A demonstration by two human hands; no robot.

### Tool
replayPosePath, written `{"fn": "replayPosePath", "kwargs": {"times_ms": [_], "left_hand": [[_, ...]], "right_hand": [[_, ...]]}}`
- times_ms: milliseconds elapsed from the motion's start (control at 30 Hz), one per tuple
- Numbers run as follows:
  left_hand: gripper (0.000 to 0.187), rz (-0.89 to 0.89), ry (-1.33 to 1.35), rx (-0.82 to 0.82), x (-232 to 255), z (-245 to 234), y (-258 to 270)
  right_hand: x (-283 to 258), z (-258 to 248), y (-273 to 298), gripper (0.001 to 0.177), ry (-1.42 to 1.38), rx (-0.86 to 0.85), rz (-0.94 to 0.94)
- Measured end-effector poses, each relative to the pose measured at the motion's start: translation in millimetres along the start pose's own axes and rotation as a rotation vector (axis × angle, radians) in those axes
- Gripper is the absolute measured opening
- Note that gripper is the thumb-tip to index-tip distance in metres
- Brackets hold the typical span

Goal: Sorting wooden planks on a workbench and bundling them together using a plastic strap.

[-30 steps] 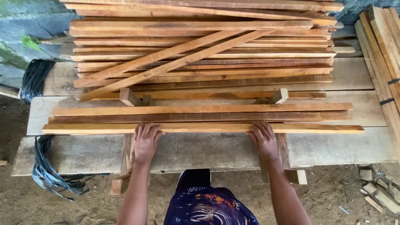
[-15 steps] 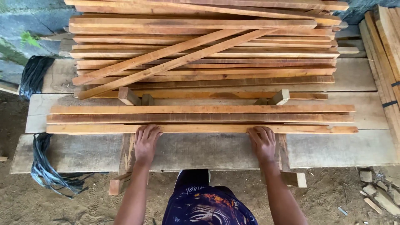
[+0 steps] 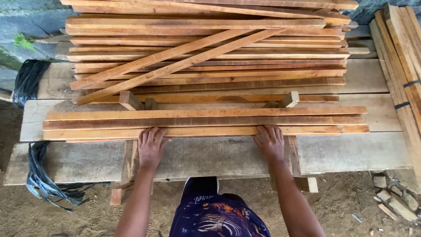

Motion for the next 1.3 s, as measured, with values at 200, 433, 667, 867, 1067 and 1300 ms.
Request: {"fn": "replayPosePath", "kwargs": {"times_ms": [200,433,667,867,1067,1300], "left_hand": [[0.041,0.053,-0.16,-0.057,-11,30,7],[0.028,0.096,-0.13,-0.02,-1,18,5],[0.04,0.005,0.05,-0.087,-12,18,15],[0.039,0.091,0.04,-0.08,-4,4,6],[0.029,0.085,0.037,0.014,-17,44,27],[0.034,0.05,-0.065,0.005,-8,10,1]], "right_hand": [[-10,-15,-26,0.034,-0.046,-0.118,-0.069],[-5,-6,-12,0.025,0.01,-0.139,-0.213],[3,-1,4,0.048,-0.119,-0.237,-0.09],[-18,-12,-9,0.033,-0.122,-0.146,-0.167],[-3,2,2,0.028,-0.103,-0.083,-0.154],[-15,-12,-21,0.03,-0.072,-0.136,-0.092]]}}
Point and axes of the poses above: each hand's wrist, its own y-axis away from the middle knuckle, its own z-axis out of the palm, x = y × z, the point moved 9 cm from there along -y, towards the middle knuckle, and after that the axes turned 5 degrees about -y, right-handed, at the moved point
